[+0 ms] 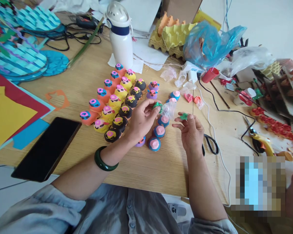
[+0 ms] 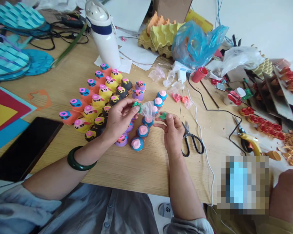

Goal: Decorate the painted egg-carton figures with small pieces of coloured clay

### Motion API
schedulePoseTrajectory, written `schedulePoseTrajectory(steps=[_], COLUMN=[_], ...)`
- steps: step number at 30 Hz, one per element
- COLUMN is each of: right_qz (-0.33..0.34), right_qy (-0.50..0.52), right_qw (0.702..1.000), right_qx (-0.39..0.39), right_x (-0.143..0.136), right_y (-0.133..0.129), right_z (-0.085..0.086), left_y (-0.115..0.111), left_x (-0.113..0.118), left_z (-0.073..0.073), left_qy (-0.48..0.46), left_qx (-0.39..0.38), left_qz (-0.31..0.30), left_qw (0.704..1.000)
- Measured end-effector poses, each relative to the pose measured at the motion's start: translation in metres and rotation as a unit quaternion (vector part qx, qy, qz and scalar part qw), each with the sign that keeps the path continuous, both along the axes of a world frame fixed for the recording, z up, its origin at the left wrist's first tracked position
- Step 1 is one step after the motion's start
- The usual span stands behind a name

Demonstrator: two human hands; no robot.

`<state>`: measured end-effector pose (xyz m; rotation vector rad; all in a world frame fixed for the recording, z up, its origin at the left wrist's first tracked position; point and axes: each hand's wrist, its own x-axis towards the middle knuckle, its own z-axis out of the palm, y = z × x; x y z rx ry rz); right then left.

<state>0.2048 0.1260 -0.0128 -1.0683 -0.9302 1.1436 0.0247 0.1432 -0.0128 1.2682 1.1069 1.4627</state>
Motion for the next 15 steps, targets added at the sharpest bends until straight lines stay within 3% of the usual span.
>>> schedulePoseTrajectory(steps=[7, 15], right_qz=[0.015, -0.003], right_qy=[0.012, 0.020], right_qw=[1.000, 0.999], right_qx=[-0.013, -0.029], right_x=[0.0064, 0.0098], right_y=[0.0026, 0.0038], right_z=[-0.0034, -0.0016], left_y=[-0.0009, 0.0015], left_x=[0.0036, -0.0018], left_z=[0.0025, 0.0037], left_qy=[-0.053, -0.047], left_qx=[-0.023, -0.015], left_qz=[-0.030, 0.005], left_qw=[0.998, 0.999])
